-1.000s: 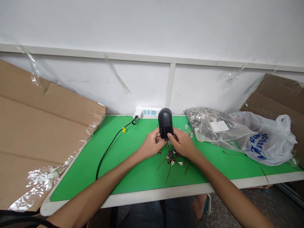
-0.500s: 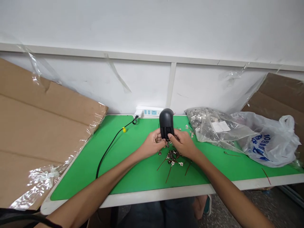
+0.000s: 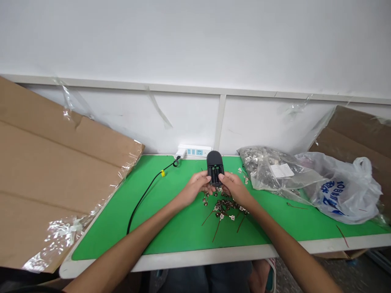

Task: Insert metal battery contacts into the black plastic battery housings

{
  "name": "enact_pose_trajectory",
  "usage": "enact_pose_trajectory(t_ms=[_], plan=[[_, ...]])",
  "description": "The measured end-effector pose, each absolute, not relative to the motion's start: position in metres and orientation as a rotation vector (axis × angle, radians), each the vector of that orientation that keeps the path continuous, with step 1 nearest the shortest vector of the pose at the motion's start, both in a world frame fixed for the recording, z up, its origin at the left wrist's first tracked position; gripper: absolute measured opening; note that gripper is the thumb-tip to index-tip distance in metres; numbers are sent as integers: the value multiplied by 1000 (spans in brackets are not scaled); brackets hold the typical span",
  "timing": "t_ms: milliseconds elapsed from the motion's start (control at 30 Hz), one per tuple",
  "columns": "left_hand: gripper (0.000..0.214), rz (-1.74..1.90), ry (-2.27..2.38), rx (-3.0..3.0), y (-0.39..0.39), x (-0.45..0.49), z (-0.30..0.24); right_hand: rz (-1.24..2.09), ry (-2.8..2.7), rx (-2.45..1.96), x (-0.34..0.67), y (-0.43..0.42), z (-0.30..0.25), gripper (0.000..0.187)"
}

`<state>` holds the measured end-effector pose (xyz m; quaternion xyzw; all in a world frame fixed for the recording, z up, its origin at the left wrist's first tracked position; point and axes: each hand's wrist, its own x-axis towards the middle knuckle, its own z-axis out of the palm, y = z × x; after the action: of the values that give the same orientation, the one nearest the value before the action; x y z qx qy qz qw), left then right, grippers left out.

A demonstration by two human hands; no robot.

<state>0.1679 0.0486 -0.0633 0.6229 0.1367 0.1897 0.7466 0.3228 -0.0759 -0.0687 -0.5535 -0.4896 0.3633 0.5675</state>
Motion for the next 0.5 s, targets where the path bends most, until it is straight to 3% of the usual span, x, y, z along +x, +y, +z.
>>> enact_pose_trajectory(t_ms=[367,500], plan=[[44,559,523,1236,10,144,-25,987,-1115,-1044,318,-72,-72,64],[48,874,733,1291,7,82,10,983,-1105,-1017,316,-73,-70,62]])
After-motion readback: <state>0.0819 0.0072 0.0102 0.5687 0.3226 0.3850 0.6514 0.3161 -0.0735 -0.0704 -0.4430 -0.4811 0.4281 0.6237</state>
